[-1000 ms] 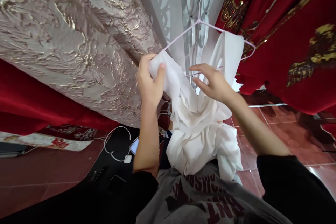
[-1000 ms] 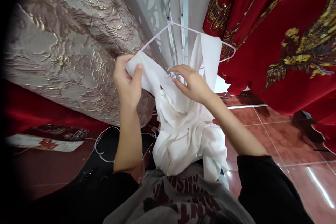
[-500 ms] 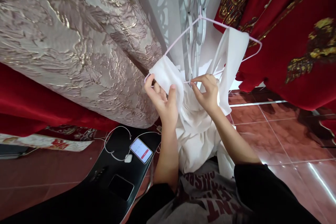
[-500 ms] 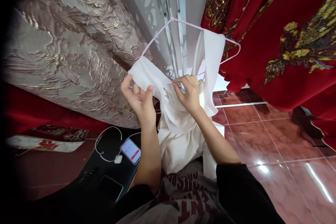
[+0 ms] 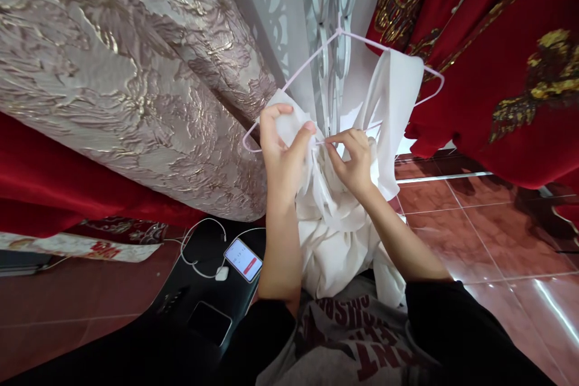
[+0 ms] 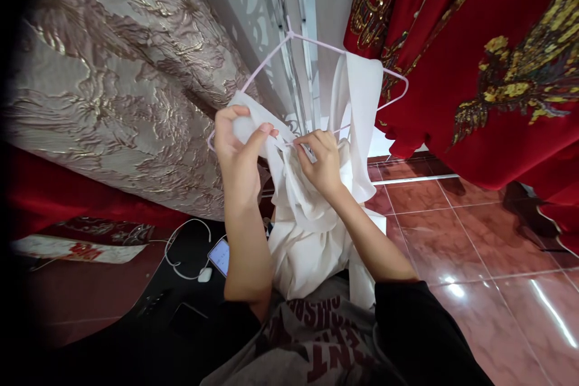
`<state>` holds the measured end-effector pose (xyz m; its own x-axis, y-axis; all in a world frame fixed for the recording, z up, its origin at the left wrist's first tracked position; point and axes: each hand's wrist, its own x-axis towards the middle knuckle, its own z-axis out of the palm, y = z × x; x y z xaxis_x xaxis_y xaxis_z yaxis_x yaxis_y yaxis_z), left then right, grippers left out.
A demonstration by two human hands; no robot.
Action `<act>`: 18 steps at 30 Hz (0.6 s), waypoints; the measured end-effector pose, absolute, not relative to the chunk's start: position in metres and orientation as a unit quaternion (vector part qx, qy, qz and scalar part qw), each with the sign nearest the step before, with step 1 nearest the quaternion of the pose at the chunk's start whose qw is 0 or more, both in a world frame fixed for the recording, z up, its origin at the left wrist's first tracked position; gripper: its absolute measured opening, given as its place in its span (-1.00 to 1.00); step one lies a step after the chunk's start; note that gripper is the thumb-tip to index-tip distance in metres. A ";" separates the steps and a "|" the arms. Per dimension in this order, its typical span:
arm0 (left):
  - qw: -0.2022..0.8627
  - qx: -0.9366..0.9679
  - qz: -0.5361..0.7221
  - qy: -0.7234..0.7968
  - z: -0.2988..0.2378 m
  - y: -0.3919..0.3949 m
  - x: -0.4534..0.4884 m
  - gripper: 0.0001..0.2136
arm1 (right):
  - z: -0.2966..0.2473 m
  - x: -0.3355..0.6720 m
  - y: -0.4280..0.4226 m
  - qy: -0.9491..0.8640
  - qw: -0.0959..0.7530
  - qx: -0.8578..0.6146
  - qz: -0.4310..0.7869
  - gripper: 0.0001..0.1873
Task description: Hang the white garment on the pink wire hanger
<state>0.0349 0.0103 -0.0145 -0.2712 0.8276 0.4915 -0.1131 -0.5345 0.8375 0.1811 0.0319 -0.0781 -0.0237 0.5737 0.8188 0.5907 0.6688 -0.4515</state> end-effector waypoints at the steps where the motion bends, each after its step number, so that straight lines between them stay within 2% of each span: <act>1: 0.361 0.497 0.715 0.333 -0.007 0.013 0.032 -0.73 | -0.076 0.182 0.032 -0.716 0.563 -0.412 0.002 -0.89; 4: 0.452 0.456 0.724 0.250 0.006 0.022 0.006 -0.82 | -0.070 0.186 0.030 -0.721 0.554 -0.416 0.030 -0.89; 6: 0.468 0.415 0.754 0.202 -0.001 0.027 -0.022 -0.82 | -0.067 0.188 0.028 -0.722 0.555 -0.411 0.042 -0.91; 10: 0.357 0.362 0.833 0.218 -0.053 0.028 -0.070 -0.83 | -0.065 0.191 0.023 -0.722 0.554 -0.410 0.052 -0.87; 12: 0.349 0.328 0.839 0.259 -0.080 0.025 -0.072 -0.69 | -0.066 0.191 0.022 -0.727 0.545 -0.413 0.057 -0.84; 15: 0.430 0.274 0.811 0.286 -0.096 0.017 -0.047 -0.59 | -0.067 0.188 0.021 -0.734 0.535 -0.413 0.067 -0.84; 18: 0.534 0.259 0.761 0.262 -0.081 0.010 -0.009 -0.70 | -0.064 0.184 0.017 -0.732 0.537 -0.412 0.073 -0.85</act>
